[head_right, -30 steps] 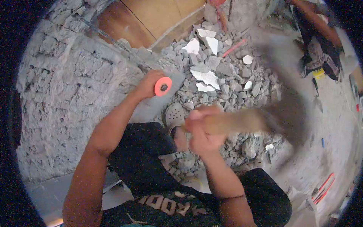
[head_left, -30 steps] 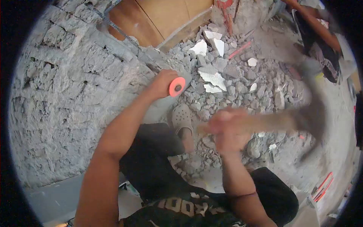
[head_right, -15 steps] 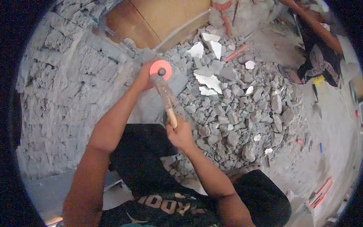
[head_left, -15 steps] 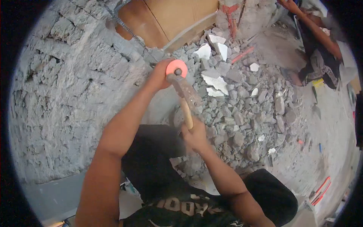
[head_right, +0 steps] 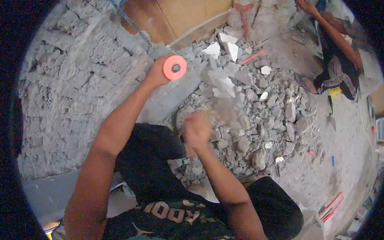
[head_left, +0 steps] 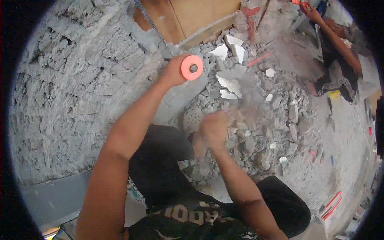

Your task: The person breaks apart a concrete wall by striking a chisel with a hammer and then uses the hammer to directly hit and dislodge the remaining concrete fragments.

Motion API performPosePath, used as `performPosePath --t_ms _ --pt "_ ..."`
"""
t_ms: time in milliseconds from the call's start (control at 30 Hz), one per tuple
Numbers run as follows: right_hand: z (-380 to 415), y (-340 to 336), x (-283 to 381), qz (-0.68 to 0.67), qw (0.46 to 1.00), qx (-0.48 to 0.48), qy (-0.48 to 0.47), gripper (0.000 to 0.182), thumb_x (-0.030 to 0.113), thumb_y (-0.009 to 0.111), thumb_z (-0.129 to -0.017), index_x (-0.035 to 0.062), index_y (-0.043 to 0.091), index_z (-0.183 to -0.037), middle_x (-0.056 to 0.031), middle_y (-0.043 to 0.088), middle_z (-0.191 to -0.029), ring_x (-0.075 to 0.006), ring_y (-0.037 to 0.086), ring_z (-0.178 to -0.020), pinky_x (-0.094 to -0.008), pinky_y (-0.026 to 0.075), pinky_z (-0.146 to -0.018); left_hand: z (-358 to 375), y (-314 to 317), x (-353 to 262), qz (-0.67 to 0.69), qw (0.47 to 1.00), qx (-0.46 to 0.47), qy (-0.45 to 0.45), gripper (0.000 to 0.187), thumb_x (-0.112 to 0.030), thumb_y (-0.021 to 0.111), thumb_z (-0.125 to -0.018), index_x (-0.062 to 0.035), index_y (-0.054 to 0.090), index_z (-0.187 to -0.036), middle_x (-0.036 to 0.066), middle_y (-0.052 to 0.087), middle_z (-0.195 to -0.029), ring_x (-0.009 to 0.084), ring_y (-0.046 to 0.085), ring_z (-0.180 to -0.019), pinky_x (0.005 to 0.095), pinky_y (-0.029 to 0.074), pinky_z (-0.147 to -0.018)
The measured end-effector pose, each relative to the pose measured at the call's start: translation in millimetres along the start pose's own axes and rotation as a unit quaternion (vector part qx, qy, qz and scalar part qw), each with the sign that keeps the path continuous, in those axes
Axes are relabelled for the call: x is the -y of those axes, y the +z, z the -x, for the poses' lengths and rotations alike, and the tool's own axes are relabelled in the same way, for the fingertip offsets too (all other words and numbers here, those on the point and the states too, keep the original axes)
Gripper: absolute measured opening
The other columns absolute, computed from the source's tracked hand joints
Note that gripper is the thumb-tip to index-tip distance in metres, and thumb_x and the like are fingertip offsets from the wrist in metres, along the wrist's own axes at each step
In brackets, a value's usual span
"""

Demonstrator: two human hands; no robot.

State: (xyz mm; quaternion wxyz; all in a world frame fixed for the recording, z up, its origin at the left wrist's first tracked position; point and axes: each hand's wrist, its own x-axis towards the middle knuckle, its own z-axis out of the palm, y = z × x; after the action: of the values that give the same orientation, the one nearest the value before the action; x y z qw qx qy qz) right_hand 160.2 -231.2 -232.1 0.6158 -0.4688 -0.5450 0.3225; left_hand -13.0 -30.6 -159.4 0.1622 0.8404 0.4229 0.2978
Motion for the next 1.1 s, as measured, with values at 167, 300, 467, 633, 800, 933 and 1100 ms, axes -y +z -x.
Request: performPosePath --t_ms 167,300,467,633,800,933,1100 --pt "12 5 -2 0.044 0.977 0.083 0.19 0.019 0.017 0.062 -0.083 -0.0009 0.059 -0.083 -0.0165 0.062 -0.068 -0.0297 0.062 -0.063 -0.0404 0.048 -0.06 11 2 -2 -0.001 0.999 0.037 -0.022 0.044 -0.016 0.079 -0.069 -0.0024 0.062 -0.107 0.015 0.067 -0.105 0.0295 0.064 -0.099 0.0368 0.05 -0.088" --pt "1 -17 4 0.0 0.984 0.019 0.175 0.016 0.016 0.063 -0.084 0.0016 0.059 -0.077 -0.0116 0.055 -0.062 -0.0197 0.057 -0.058 -0.0352 0.046 -0.057 0 1 -7 -0.014 0.995 0.091 -0.03 0.044 -0.017 0.079 -0.069 -0.0046 0.063 -0.107 0.014 0.067 -0.104 0.0306 0.063 -0.099 0.0379 0.049 -0.087" --pt "-23 -36 37 0.008 0.983 0.006 0.183 0.019 0.018 0.063 -0.086 0.003 0.058 -0.075 -0.0075 0.054 -0.059 -0.0163 0.055 -0.056 -0.0329 0.045 -0.055 26 24 -9 -0.174 0.965 0.175 0.083 0.021 -0.013 0.074 -0.066 -0.0056 0.06 -0.08 0.013 0.062 -0.082 0.0346 0.058 -0.081 0.0427 0.046 -0.077" --pt "-21 -41 35 -0.025 0.982 -0.044 0.183 0.021 0.018 0.064 -0.086 0.0031 0.058 -0.074 -0.0073 0.055 -0.059 -0.0155 0.055 -0.056 -0.0324 0.044 -0.054 32 31 1 -0.157 0.953 0.208 0.157 0.02 -0.015 0.072 -0.065 -0.0087 0.058 -0.078 0.011 0.059 -0.082 0.0314 0.057 -0.085 0.0426 0.042 -0.082" --pt "-12 -44 25 -0.026 0.986 -0.043 0.156 0.016 0.015 0.063 -0.08 -0.0005 0.062 -0.085 -0.0199 0.063 -0.07 -0.0365 0.066 -0.066 -0.0421 0.05 -0.059 30 20 -14 -0.123 0.949 0.251 0.148 0.024 -0.018 0.072 -0.064 -0.0086 0.059 -0.082 0.01 0.059 -0.083 0.0313 0.056 -0.087 0.0409 0.041 -0.084" --pt "-7 -51 10 0.022 0.98 -0.02 0.197 0.016 0.014 0.063 -0.079 -0.0003 0.06 -0.086 -0.0194 0.063 -0.072 -0.0358 0.066 -0.068 -0.0416 0.051 -0.062 10 11 -50 -0.065 0.982 0.15 0.091 0.028 -0.01 0.073 -0.067 -0.0057 0.064 -0.094 0.01 0.066 -0.093 0.0257 0.062 -0.091 0.0362 0.046 -0.083" --pt "-19 -46 5 0.004 0.977 -0.05 0.205 0.019 0.019 0.065 -0.082 0.0006 0.062 -0.082 -0.0133 0.061 -0.066 -0.0236 0.061 -0.059 -0.0367 0.048 -0.057 -30 -2 -38 -0.027 0.998 0.05 0.006 0.027 -0.004 0.072 -0.072 -0.0024 0.066 -0.098 0.01 0.07 -0.094 0.0198 0.066 -0.089 0.0328 0.052 -0.076"
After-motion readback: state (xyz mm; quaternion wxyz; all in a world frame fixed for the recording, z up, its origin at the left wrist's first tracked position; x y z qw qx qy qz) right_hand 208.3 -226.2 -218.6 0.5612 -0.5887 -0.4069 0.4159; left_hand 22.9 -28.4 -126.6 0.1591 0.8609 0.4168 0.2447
